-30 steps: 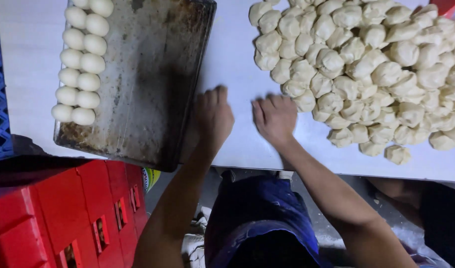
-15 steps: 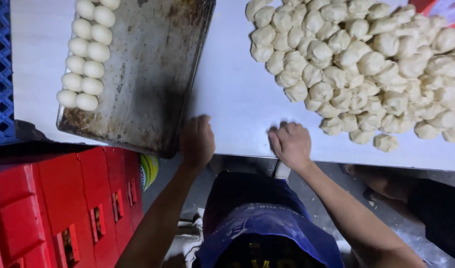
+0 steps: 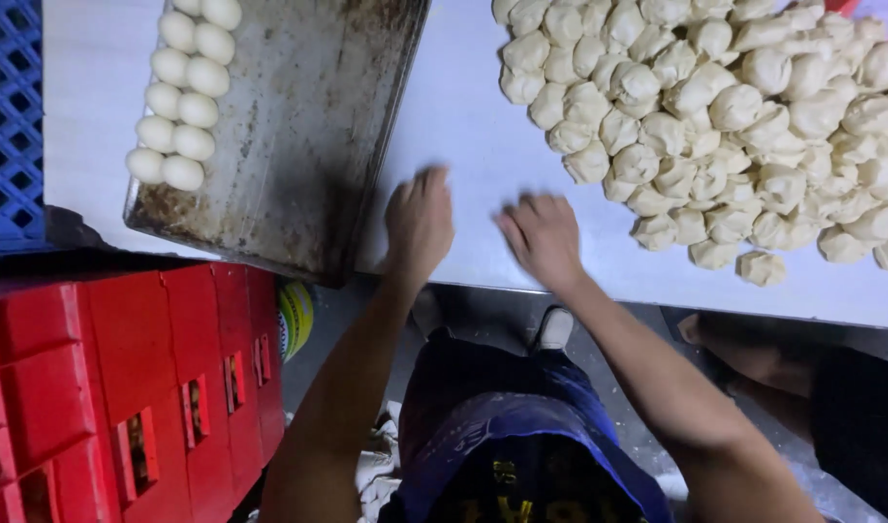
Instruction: The person rolls small pieces of dough into balls on a white table and places them onto a metal tray. The person repeatedly picks up dough from a pile, rolls it between their hands, and arranges the finished balls in rows on the tray.
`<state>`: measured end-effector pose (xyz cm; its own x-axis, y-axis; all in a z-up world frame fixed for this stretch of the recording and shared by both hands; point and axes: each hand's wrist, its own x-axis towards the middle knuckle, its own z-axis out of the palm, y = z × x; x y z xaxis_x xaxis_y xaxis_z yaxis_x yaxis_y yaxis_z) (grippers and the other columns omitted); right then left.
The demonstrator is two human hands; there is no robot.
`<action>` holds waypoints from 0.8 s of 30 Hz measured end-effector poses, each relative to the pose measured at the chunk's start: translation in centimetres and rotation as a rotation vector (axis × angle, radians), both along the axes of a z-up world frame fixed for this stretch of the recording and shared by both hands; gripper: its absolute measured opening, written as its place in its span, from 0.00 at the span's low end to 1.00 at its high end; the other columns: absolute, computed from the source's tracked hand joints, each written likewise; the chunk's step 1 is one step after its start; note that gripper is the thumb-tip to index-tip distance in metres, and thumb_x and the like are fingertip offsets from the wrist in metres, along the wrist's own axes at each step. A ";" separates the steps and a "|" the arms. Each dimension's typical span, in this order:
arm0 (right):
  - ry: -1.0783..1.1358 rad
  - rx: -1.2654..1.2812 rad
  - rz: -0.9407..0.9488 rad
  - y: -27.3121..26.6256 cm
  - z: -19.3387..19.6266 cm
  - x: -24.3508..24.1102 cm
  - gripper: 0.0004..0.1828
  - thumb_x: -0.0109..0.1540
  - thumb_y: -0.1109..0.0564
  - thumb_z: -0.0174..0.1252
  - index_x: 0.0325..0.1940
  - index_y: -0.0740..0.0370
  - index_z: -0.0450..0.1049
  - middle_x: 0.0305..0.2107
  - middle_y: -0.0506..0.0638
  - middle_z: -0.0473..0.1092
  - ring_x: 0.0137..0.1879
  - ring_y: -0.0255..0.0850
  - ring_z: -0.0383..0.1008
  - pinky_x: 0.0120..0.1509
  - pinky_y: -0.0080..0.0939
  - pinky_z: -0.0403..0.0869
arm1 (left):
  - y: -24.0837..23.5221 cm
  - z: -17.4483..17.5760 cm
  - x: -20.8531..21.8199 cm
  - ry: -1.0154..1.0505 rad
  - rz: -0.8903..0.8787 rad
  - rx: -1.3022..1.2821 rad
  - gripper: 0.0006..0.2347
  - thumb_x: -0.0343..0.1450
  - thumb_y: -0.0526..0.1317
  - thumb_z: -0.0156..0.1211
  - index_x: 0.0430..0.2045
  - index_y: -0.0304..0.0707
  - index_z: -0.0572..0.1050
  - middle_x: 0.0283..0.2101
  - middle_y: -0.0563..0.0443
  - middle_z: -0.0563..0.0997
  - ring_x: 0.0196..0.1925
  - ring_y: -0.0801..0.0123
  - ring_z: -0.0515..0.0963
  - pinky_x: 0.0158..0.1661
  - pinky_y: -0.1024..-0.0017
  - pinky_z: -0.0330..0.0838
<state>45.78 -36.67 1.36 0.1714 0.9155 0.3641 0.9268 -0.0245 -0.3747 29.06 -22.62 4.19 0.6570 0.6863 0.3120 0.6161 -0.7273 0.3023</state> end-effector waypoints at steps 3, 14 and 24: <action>-0.010 0.002 -0.058 -6.5 0.0 0.1 0.15 0.68 0.47 0.59 0.31 0.56 0.75 0.28 0.50 0.63 0.33 0.51 0.65 0.40 0.48 0.64 | -3.3 -2.2 -5.9 -0.015 0.038 0.018 0.08 0.74 0.36 0.57 0.45 0.46 0.77 0.35 0.54 0.80 0.31 0.64 0.78 0.36 0.67 0.70; -0.199 0.158 -0.159 8.3 -2.3 2.2 0.19 0.69 0.45 0.59 0.28 0.56 0.73 0.25 0.50 0.63 0.32 0.50 0.67 0.36 0.49 0.64 | 5.2 -6.6 7.6 0.079 0.061 0.202 0.20 0.60 0.46 0.70 0.45 0.49 0.74 0.35 0.55 0.80 0.35 0.62 0.79 0.35 0.62 0.72; -0.078 -0.006 -0.114 -5.4 -1.7 1.4 0.17 0.68 0.45 0.58 0.30 0.55 0.74 0.25 0.51 0.65 0.32 0.53 0.67 0.38 0.51 0.64 | -0.1 -2.8 -5.7 0.100 0.020 0.049 0.06 0.75 0.39 0.54 0.41 0.46 0.78 0.29 0.55 0.79 0.26 0.66 0.78 0.30 0.70 0.71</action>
